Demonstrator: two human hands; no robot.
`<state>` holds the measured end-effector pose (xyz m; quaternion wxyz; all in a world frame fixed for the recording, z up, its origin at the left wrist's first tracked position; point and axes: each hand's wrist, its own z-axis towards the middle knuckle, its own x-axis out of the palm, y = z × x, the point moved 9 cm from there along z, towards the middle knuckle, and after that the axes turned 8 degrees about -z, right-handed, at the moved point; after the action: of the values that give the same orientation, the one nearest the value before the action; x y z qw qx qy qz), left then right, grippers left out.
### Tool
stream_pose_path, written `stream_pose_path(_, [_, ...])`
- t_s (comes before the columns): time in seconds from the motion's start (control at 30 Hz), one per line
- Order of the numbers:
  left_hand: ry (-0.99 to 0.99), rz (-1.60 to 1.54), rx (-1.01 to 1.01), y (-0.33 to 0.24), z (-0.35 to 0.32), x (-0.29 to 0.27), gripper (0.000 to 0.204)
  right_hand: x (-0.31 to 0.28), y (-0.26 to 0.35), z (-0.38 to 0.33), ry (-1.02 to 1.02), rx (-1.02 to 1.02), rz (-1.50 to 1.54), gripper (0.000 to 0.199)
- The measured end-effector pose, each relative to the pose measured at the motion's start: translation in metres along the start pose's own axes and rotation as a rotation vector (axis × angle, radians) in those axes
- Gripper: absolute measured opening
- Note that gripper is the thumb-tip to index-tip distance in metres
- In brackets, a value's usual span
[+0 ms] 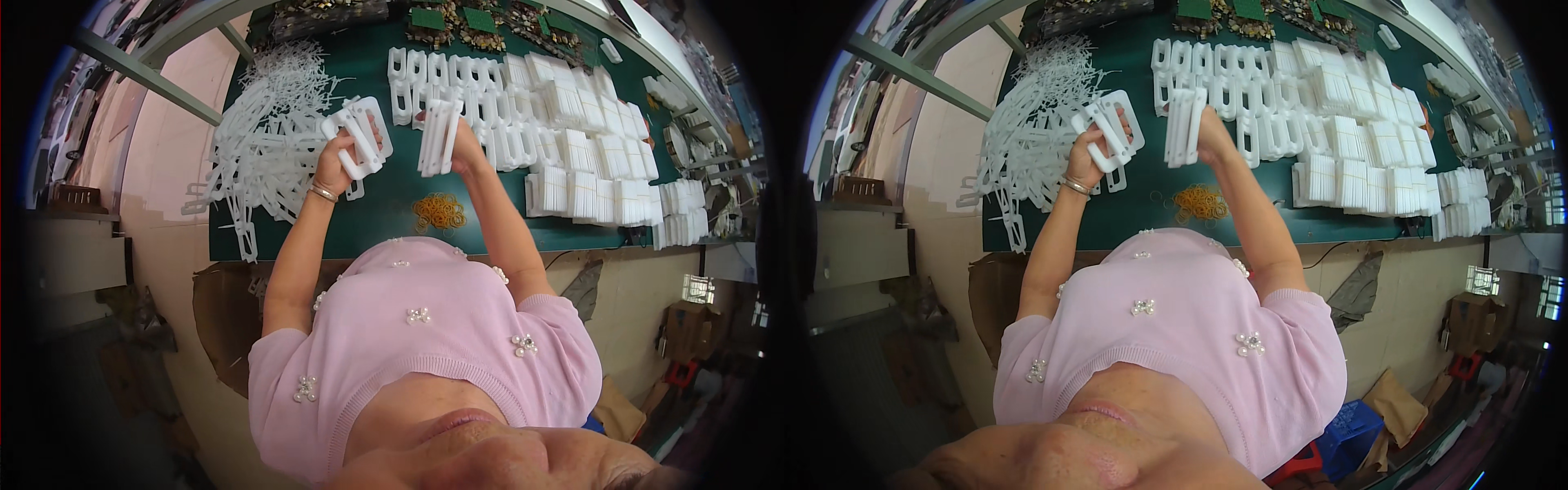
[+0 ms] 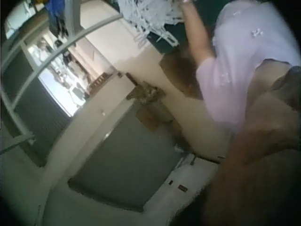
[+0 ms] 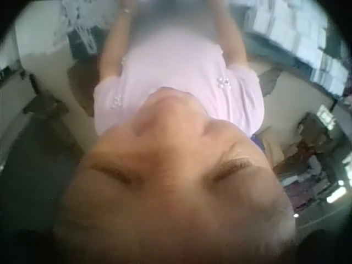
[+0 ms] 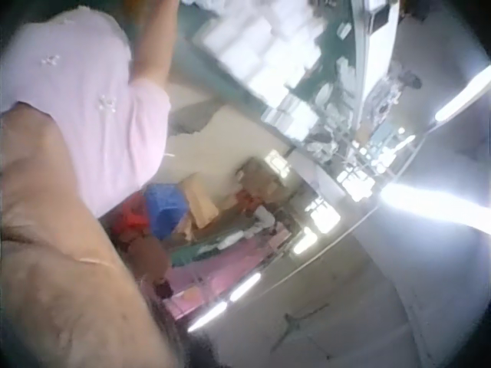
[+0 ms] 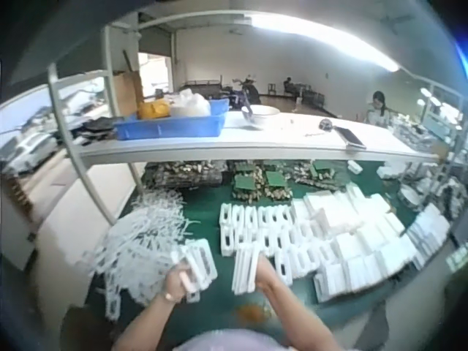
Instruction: Assembling and bundling white plastic components using rubber bands on a workbench.
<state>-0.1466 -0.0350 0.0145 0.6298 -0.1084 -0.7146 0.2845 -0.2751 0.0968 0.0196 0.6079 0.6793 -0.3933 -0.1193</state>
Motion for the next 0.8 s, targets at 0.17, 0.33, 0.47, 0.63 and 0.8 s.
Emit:
stream_pose_path(0.17, [0.012, 0.03, -0.041, 0.019, -0.01, -0.001, 0.055, 0.046, -0.012, -0.011, 0.159, -0.015, 0.002, 0.025])
stream_pose_path(0.33, [0.039, 0.208, -0.119, 0.037, -0.007, -0.005, 0.052, 0.038, -0.02, -0.009, 0.045, -0.022, -0.136, 0.029])
stream_pose_path(0.47, [0.036, 0.331, -0.112, 0.039, -0.008, 0.004, 0.05, 0.043, -0.023, -0.015, 0.112, 0.006, -0.066, 0.031])
stream_pose_path(0.63, [0.065, 0.87, -0.225, 0.023, -0.003, 0.002, 0.046, 0.03, -0.042, -0.012, 0.151, 0.063, 0.009, 0.031])
stream_pose_path(0.8, [0.155, 1.017, -0.283, 0.021, 0.004, -0.002, 0.049, 0.015, -0.033, -0.013, 0.135, 0.031, -0.236, 0.029])
